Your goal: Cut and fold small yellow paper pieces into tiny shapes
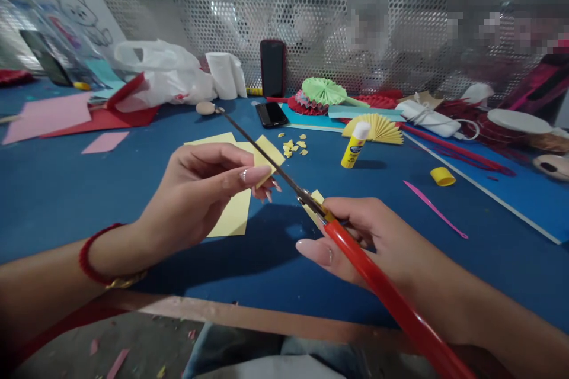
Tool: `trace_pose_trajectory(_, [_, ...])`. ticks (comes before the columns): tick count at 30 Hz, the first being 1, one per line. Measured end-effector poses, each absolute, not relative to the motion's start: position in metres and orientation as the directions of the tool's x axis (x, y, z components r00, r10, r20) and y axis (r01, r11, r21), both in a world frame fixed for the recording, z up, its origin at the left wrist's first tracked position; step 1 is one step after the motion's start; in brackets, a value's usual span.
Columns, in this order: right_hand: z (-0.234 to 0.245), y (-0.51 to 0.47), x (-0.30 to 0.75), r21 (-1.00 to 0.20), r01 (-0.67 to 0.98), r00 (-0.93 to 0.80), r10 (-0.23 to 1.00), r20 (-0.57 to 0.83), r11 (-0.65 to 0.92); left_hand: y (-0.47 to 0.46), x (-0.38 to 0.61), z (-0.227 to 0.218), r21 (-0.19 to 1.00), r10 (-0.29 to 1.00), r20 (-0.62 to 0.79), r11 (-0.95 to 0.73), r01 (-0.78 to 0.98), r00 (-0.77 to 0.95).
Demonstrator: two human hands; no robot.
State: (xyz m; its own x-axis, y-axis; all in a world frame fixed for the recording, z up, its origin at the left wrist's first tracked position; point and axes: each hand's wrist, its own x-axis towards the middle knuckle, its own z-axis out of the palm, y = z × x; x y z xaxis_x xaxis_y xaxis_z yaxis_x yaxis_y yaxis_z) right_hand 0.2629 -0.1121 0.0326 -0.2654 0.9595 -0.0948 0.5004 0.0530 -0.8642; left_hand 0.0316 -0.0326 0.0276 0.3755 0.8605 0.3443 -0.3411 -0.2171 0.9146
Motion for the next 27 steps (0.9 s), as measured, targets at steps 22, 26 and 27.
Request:
trace_pose_trajectory(22, [0.028, -0.109, 0.263, -0.898, 0.438, -0.290, 0.951, -0.104, 0.035, -0.034, 0.034, 0.027, 0.888, 0.871, 0.301, -0.108, -0.446, 0.389])
trace_pose_trajectory(26, [0.027, -0.112, 0.264, -0.892, 0.446, -0.298, 0.951, -0.078, 0.066, -0.034, 0.033, 0.027, 0.885, 0.870, 0.295, -0.093, -0.455, 0.395])
trace_pose_trajectory(27, [0.027, -0.113, 0.265, -0.890, 0.449, -0.300, 0.952, -0.067, 0.079, -0.035, 0.033, 0.027, 0.885, 0.868, 0.296, -0.093, -0.456, 0.398])
